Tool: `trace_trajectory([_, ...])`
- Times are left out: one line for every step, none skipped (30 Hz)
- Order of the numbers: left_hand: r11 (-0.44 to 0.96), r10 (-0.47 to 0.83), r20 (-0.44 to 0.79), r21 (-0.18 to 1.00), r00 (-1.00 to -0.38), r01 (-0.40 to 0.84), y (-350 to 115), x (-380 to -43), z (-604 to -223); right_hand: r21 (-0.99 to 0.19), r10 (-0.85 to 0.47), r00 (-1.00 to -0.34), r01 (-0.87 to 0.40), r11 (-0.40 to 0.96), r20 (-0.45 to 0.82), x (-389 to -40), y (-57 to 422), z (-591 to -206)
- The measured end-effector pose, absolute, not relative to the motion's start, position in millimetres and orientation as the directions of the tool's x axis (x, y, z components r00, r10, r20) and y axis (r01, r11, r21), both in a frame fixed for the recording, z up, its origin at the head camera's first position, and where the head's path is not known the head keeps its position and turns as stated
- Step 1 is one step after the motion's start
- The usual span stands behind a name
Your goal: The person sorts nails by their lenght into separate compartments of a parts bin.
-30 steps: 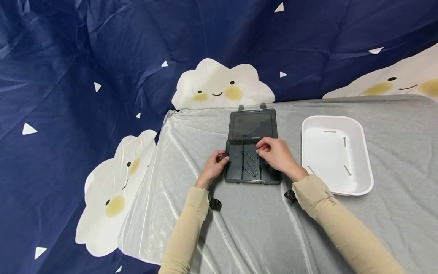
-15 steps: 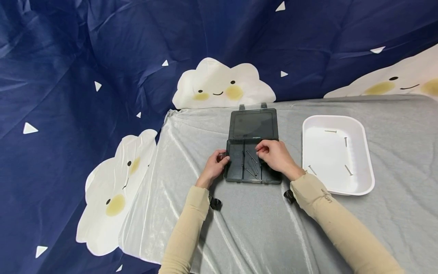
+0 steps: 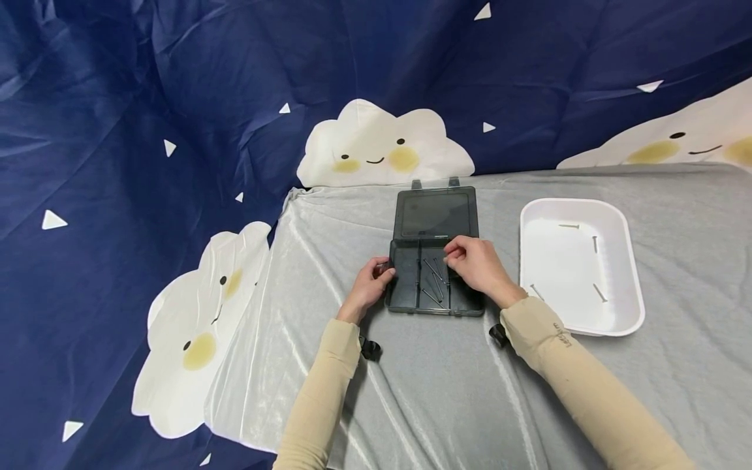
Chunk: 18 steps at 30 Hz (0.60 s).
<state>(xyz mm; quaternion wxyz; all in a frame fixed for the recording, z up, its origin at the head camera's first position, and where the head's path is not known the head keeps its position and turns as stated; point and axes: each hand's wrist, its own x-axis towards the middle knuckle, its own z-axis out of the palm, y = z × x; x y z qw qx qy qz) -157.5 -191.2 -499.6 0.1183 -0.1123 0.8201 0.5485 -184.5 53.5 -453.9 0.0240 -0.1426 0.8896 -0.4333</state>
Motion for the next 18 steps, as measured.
trace_trajectory([0.374,-0.055,-0.316,0.873,-0.947,-0.313,-191,-158,-500,-0.781,-0.265,-0.961,-0.227,0.582,0.082,-184,55,-452])
trace_trajectory([0.375,-0.055,-0.315,0.873,-0.948,-0.312,-191,-158,-500,-0.787,-0.255,-0.963,-0.219,0.577,0.082,-184,57,-449])
trace_trajectory([0.373,-0.055,-0.311,0.875,-0.949,-0.309,-191,-158,-500,-0.790,-0.244,-0.966,-0.216,0.574,0.086,-184,59,-446])
trace_trajectory([0.373,-0.056,-0.311,0.875,-0.949,-0.308,-191,-158,-500,-0.794,-0.232,-0.968,-0.212,0.570,0.091,-184,61,-443])
trace_trajectory([0.372,-0.056,-0.308,0.876,-0.950,-0.306,-191,-158,-501,-0.800,-0.221,-0.970,-0.209,0.563,0.098,-183,63,-439])
trace_trajectory([0.371,-0.055,-0.306,0.877,-0.950,-0.304,-191,-157,-501,-0.805,-0.211,-0.972,-0.206,0.556,0.102,-182,66,-435])
trace_trajectory([0.367,-0.054,-0.307,0.879,-0.950,-0.305,-191,-157,-501,-0.810,-0.202,-0.974,-0.202,0.551,0.106,-182,69,-432])
trace_trajectory([0.362,-0.054,-0.306,0.881,-0.951,-0.304,-191,-157,-501,-0.813,-0.194,-0.975,-0.199,0.547,0.108,-181,71,-429])
trace_trajectory([0.358,-0.054,-0.307,0.882,-0.950,-0.305,-191,-157,-501,-0.813,-0.186,-0.976,-0.198,0.548,0.112,-179,74,-426])
trace_trajectory([0.356,-0.054,-0.311,0.882,-0.949,-0.309,-191,-157,-501,-0.812,-0.180,-0.977,-0.197,0.549,0.116,-178,76,-423])
trace_trajectory([0.354,-0.053,-0.313,0.882,-0.948,-0.311,-191,-156,-501,-0.810,-0.174,-0.977,-0.199,0.552,0.122,-176,79,-421])
trace_trajectory([0.351,-0.052,-0.316,0.882,-0.947,-0.313,-191,-156,-501,-0.806,-0.168,-0.977,-0.202,0.556,0.129,-174,81,-420])
trace_trajectory([0.350,-0.052,-0.318,0.882,-0.947,-0.316,-190,-156,-500,-0.803,-0.161,-0.977,-0.206,0.559,0.138,-173,84,-419])
trace_trajectory([0.350,-0.052,-0.319,0.882,-0.946,-0.316,-190,-156,-500,-0.800,-0.153,-0.977,-0.212,0.562,0.151,-171,86,-418])
trace_trajectory([0.351,-0.051,-0.321,0.881,-0.946,-0.318,-190,-156,-500,-0.798,-0.145,-0.975,-0.219,0.562,0.165,-169,89,-416])
trace_trajectory([0.351,-0.050,-0.322,0.880,-0.945,-0.319,-190,-156,-500,-0.797,-0.138,-0.974,-0.227,0.559,0.181,-167,91,-415])
trace_trajectory([0.351,-0.049,-0.323,0.880,-0.945,-0.319,-190,-156,-500,-0.798,-0.130,-0.972,-0.236,0.555,0.196,-165,94,-414])
trace_trajectory([0.352,-0.050,-0.324,0.880,-0.945,-0.321,-190,-156,-500,-0.797,-0.123,-0.970,-0.243,0.553,0.210,-163,96,-412])
